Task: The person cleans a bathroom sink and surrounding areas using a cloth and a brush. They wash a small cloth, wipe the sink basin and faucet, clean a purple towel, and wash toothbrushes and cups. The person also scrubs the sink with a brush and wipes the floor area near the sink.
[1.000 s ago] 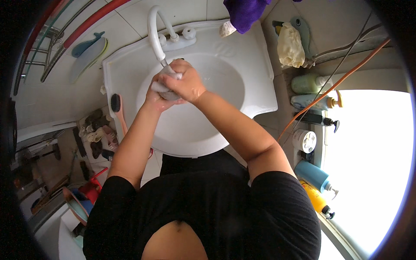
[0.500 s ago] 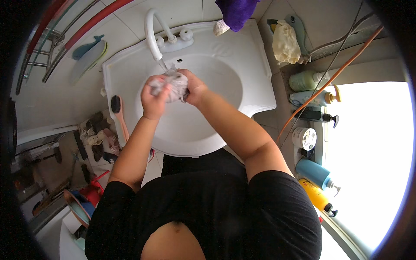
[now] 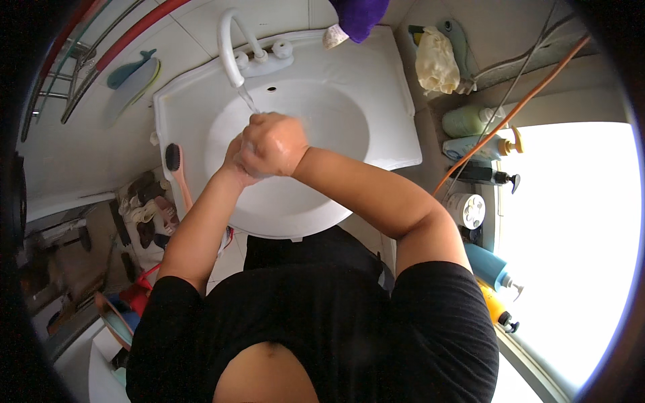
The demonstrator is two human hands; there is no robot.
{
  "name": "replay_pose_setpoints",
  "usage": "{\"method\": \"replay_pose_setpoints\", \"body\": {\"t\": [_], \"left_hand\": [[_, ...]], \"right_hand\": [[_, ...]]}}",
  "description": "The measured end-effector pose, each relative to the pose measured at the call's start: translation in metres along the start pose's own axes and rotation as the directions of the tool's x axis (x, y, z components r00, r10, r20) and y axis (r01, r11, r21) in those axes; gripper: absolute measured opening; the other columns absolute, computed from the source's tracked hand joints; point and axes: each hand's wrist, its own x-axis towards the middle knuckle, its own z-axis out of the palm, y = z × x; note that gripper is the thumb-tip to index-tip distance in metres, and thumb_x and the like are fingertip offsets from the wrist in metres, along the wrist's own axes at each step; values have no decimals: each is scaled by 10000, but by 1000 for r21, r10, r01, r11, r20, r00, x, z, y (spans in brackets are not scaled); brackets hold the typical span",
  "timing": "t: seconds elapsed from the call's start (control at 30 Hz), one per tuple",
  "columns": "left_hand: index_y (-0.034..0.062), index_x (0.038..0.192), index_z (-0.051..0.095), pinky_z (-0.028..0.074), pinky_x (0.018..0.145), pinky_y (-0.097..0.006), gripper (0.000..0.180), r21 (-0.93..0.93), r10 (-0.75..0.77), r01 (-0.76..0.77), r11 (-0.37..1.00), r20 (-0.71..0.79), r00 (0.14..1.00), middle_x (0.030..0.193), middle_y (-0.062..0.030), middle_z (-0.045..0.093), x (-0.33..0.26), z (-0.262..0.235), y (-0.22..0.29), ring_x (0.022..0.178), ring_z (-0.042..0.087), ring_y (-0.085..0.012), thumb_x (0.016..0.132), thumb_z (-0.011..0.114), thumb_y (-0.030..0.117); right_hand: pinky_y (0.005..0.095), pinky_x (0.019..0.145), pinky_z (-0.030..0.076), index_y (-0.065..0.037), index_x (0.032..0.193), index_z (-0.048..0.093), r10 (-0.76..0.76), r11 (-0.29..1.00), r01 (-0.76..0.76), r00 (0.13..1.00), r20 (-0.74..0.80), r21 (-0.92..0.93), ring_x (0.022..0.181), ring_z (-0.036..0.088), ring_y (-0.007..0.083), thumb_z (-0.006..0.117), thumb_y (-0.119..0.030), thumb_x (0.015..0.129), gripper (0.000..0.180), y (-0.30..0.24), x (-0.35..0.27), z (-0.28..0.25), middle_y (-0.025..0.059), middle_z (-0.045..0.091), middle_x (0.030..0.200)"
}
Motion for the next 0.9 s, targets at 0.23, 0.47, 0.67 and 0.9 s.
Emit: {"method": "replay_pose_setpoints", "body": {"t": [0.23,0.47,0.67,0.9], "left_hand": [[56,1019,490,434,867,-443,283,-23,-63,59,998,-258,964,1025,-116,547,11,-25,-21,992,535,-262,838,402,255],[91,1314,285,328,969,-422,520,356,359,-408,841,196,912,1325,-94,336,6,33,-25,1209,353,-241,830,458,170],[111,1362,235,287,987,-366,597,584,292,-255,771,31,956,1406,-90,215,5,26,-47,1256,289,-241,842,529,134],[89,1158,484,364,875,-334,312,713,298,-145,686,-93,950,1180,-66,505,-2,-16,-57,1080,460,-173,867,488,201]], "right_hand": [[351,578,466,-23,947,553,245,957,-271,947,210,106,683,586,267,643,-463,694,516,57,-70,-2,121,582,802],[225,452,398,-6,1171,429,797,299,-533,596,100,792,584,512,112,698,-326,715,618,115,-44,-77,83,576,863],[473,899,351,-152,1281,368,764,568,-811,582,-277,-139,1158,355,331,687,-371,678,717,187,9,-68,199,290,1316],[432,908,365,-301,1189,475,683,552,-594,724,-90,-585,1152,365,310,682,-330,655,573,181,13,-50,63,294,1344]]}}
